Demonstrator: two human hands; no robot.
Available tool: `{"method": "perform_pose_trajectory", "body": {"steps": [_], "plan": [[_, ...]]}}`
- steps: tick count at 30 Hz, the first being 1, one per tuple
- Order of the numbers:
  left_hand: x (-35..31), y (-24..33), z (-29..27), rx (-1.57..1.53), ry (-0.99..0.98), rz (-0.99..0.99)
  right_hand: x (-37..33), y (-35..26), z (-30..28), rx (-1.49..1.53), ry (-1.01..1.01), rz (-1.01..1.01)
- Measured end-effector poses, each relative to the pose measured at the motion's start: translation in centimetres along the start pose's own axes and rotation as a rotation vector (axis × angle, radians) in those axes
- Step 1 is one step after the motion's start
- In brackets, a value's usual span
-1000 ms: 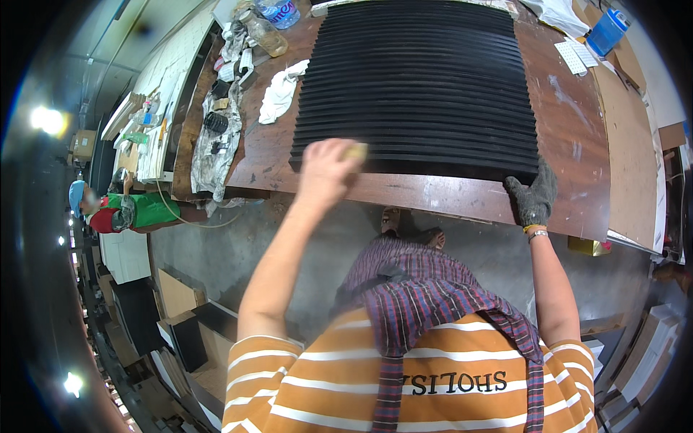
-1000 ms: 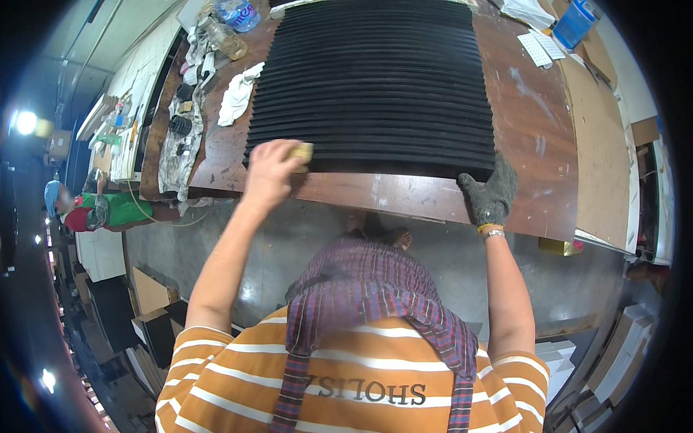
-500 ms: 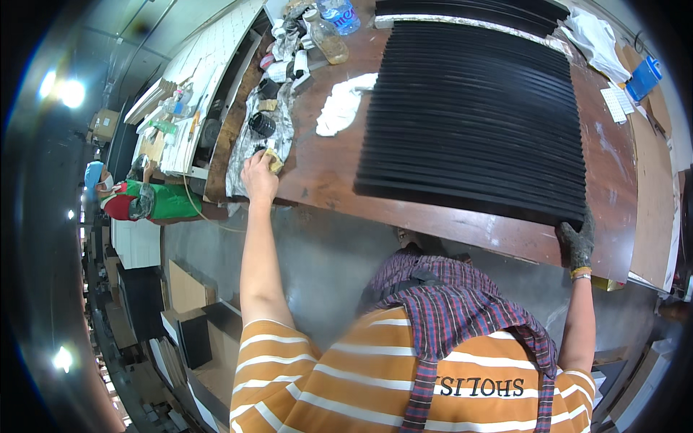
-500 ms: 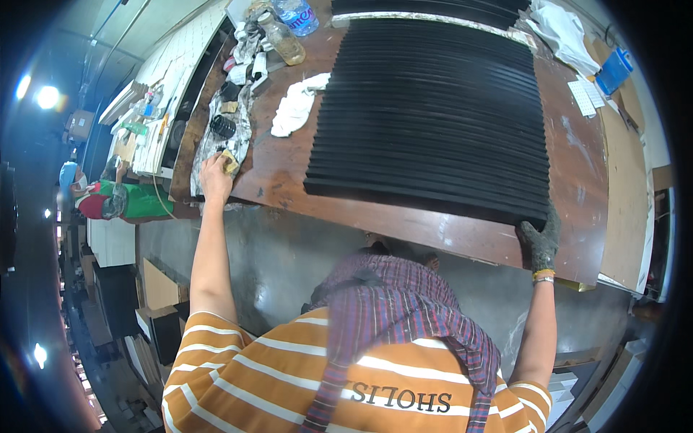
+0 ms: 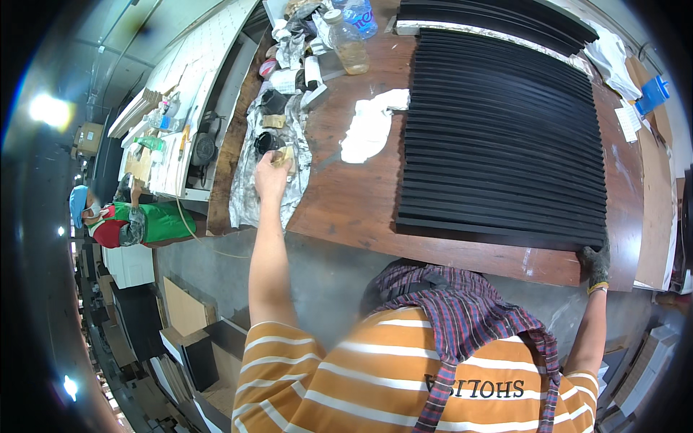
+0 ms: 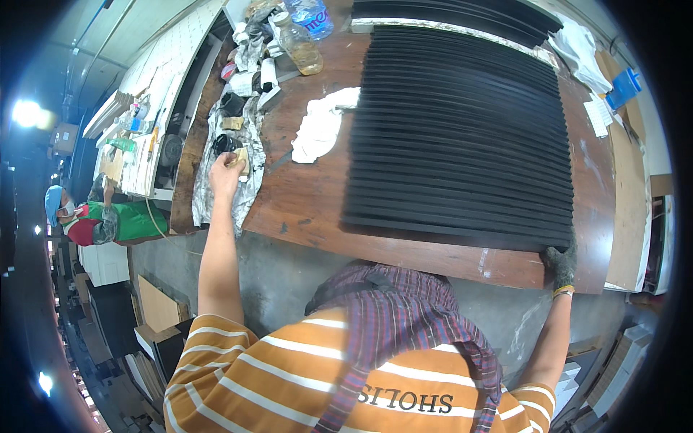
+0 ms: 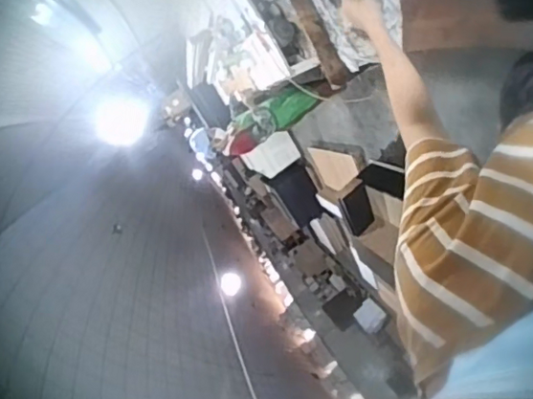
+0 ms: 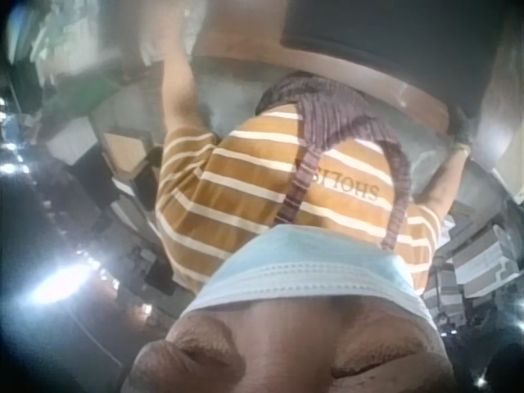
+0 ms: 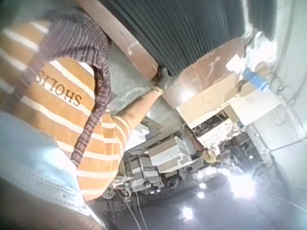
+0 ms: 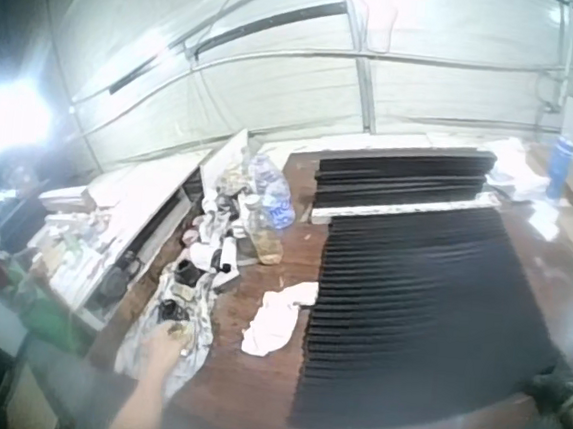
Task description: The person wipes a stack of black ribbed panels with a white cloth, then uses a small brush to clean the grooves. They alternate between wiping and brushing, handling the panels one at a time on a cluttered workbench.
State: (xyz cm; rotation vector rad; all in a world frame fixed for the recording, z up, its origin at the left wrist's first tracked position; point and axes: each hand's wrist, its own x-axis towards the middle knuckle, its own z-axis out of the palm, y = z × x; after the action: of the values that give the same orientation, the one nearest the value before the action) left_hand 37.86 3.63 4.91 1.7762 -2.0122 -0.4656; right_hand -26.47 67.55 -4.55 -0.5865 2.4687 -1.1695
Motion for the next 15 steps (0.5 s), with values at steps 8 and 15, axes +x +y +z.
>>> {"method": "perform_pose_trajectory", "body": {"steps": [8, 15], "plan": [[-1.6, -3.9, -4.3, -0.066, 0.244, -0.271, 1.1, 2.7, -0.4, -0.008, -0.01, 0.165], [-2.5, -10.2, -3.9, 0.237, 0.231, -0.206, 0.8, 1.8, -0.9, -0.1, -0.007, 0.091]]}}
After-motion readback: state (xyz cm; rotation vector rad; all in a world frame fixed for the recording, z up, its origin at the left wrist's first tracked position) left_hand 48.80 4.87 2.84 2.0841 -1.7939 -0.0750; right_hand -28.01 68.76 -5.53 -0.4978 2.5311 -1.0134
